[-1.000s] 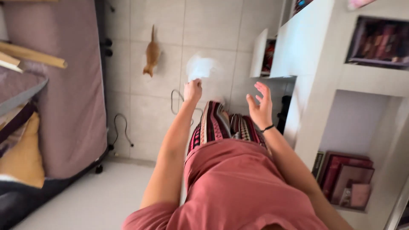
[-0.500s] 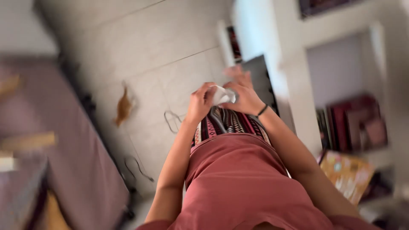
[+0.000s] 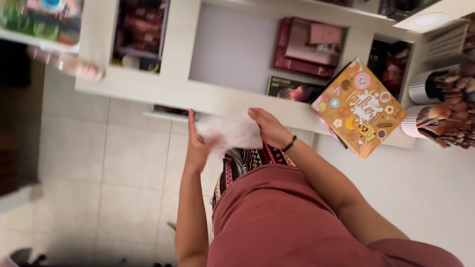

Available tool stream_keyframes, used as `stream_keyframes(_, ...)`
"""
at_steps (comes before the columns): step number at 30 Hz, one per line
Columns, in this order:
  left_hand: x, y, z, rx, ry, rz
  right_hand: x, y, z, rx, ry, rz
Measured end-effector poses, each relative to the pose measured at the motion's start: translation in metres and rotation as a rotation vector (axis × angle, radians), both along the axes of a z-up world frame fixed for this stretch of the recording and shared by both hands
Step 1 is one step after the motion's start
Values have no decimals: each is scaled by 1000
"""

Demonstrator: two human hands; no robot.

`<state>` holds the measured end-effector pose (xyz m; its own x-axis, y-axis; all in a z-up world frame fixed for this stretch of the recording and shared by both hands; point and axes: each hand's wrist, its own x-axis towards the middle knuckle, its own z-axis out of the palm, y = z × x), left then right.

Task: Cleaning a white vanity desk and its drawers while organizing makeup supplies using wet wipes.

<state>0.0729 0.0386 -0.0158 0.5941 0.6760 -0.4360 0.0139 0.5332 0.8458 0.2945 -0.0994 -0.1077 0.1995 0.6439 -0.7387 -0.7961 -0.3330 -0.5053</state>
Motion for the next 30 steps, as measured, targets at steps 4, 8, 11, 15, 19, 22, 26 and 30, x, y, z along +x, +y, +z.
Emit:
stream_keyframes(4,48,20,-15,308,173,-336,46,-6,33,145,-167,181)
stream_keyframes(8,93,55,-25,839,547,-494,75,8,24,220,-851,653)
stream_keyframes(11,116,90,-29,1158,503,-458,88,29,6,156,-1170,665)
stream_keyframes(15,158,165,-40,624,685,-782,108,75,-36,-52,-732,502)
stream_keyframes(19,209,203,-69,537,822,-864,123,127,-67,-125,-640,202)
stream_keyframes(22,214,209,-149,1242,764,-620,124,135,-64,-211,-906,-48)
stream_keyframes(26,224,226,-216,1642,447,-918,107,98,-28,-225,-1118,-278)
stream_keyframes(30,246,260,-266,1777,191,-1275,72,59,-13,-423,-1357,-283)
